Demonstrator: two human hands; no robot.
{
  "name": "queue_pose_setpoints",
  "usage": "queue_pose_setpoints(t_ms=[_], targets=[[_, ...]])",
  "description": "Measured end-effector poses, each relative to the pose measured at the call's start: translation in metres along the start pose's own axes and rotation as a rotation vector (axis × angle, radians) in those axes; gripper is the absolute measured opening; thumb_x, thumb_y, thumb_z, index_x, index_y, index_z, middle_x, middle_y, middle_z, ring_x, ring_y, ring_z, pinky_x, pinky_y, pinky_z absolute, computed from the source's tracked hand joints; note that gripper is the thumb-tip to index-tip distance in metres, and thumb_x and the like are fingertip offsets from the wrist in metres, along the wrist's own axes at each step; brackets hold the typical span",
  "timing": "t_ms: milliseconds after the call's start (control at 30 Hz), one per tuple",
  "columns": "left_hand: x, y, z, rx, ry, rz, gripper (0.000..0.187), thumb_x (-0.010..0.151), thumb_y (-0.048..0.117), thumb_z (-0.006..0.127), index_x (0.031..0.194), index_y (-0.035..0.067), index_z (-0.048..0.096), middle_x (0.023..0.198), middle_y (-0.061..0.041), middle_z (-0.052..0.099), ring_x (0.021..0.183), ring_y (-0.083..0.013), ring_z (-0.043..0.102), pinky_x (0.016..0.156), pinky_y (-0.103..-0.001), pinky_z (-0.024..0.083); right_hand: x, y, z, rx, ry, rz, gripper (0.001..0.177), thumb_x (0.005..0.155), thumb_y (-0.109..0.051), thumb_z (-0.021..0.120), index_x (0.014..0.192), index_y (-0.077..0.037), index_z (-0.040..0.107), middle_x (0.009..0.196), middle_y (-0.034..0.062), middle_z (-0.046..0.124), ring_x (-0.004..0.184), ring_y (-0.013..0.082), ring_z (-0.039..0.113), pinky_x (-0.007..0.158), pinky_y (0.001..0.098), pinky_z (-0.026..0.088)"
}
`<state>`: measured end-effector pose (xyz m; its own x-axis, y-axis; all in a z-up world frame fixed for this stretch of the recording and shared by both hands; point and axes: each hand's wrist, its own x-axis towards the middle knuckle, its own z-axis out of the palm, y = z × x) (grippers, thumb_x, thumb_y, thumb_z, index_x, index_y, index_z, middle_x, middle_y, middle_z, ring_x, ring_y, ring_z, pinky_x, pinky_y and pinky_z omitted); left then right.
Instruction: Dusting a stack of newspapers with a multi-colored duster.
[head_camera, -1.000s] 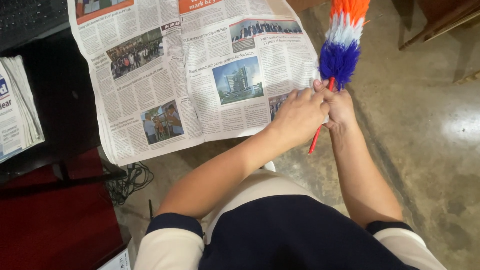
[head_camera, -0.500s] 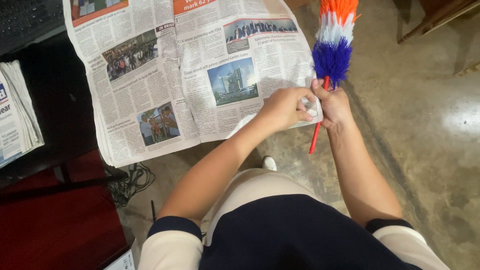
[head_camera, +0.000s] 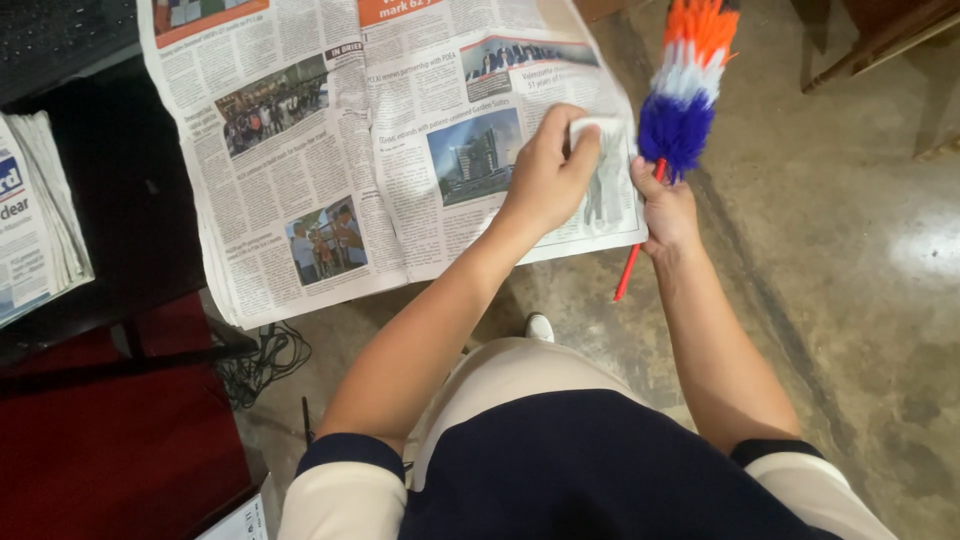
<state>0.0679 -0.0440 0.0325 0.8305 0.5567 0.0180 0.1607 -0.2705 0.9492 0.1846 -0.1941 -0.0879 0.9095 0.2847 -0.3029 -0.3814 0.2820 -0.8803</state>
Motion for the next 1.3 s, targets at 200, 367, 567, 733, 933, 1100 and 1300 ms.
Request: queue_pose_setpoints(t_ms=[200,367,567,733,933,1100,1300], targets=[[0.007,0.010,-0.028,-0.308,0.120,0.363,0.018,0.103,0.015,0.049,0.117,0.004,0.052,0.084,-0.006,0.058,0.060,-0.0111,0.052,0.045,-0.024,0.042,0.007,0.016,-0.004,-0.140,-0.089,0.081,0.014,0.097,-0.015,0.075,0.091,-0.004,0.070,0.086,0.0043,0.070,0.069,0.0088,0.062,0.059,0.0202,0.051],[-0.008,0.034,-0.087,-0.912,0.143,0.489,0.026,0.109,0.026,0.061,0.129,0.012,0.053,0.124,-0.015,0.060,0.106,-0.0261,0.065,0.087,-0.034,0.063,0.019,0.026,-0.008,-0.247,-0.069,0.021,0.017,0.096,-0.019,0.078,0.087,-0.008,0.067,0.086,0.0016,0.067,0.071,0.0083,0.061,0.065,0.0203,0.052],[-0.059,0.056,-0.160,-0.807,0.461,0.431,0.023,0.110,0.020,0.039,0.130,0.011,0.047,0.117,-0.015,0.060,0.099,-0.0314,0.068,0.083,-0.041,0.067,0.038,0.021,-0.025,-0.617,-0.035,-0.251,0.021,0.105,-0.026,0.067,0.107,-0.005,0.069,0.087,-0.0012,0.067,0.070,0.0068,0.055,0.062,0.0220,0.047],[-0.081,0.025,-0.189,-0.895,0.504,0.432,0.023,0.108,0.029,0.039,0.121,0.013,0.050,0.120,-0.009,0.060,0.111,-0.0226,0.064,0.099,-0.041,0.058,-0.008,-0.037,0.006,-0.825,-0.125,-0.499,0.041,0.120,-0.025,0.046,0.087,-0.004,0.058,0.070,0.0011,0.054,0.058,0.0129,0.044,0.052,0.0307,0.038],[-0.075,-0.027,-0.175,-1.108,0.766,0.342,0.029,0.106,0.036,0.062,0.129,0.019,0.068,0.132,-0.004,0.067,0.123,-0.0187,0.063,0.115,-0.042,0.047,-0.103,-0.070,0.109,-1.292,-0.382,-0.653,0.035,0.105,-0.019,0.058,0.133,0.002,0.057,0.089,0.0306,0.072,0.089,0.0508,0.070,0.072,0.0604,0.054],[-0.090,-0.011,-0.189,-1.100,0.857,0.355,0.028,0.105,0.037,0.064,0.126,0.019,0.071,0.132,-0.006,0.067,0.125,-0.0214,0.061,0.114,-0.046,0.046,-0.073,-0.029,0.122,-1.447,-0.540,-0.627,0.038,0.104,-0.024,0.052,0.141,-0.013,0.052,0.095,0.0242,0.075,0.092,0.0467,0.072,0.081,0.0589,0.056],[-0.118,-0.041,-0.231,-0.978,1.010,0.487,0.034,0.107,0.028,0.070,0.133,0.005,0.065,0.136,-0.019,0.062,0.130,-0.0304,0.054,0.115,-0.057,0.039,-0.044,-0.016,0.114,-1.557,-0.542,-0.493,0.046,0.100,-0.025,0.057,0.144,-0.011,0.057,0.098,0.0284,0.074,0.097,0.0485,0.071,0.083,0.0610,0.057]])
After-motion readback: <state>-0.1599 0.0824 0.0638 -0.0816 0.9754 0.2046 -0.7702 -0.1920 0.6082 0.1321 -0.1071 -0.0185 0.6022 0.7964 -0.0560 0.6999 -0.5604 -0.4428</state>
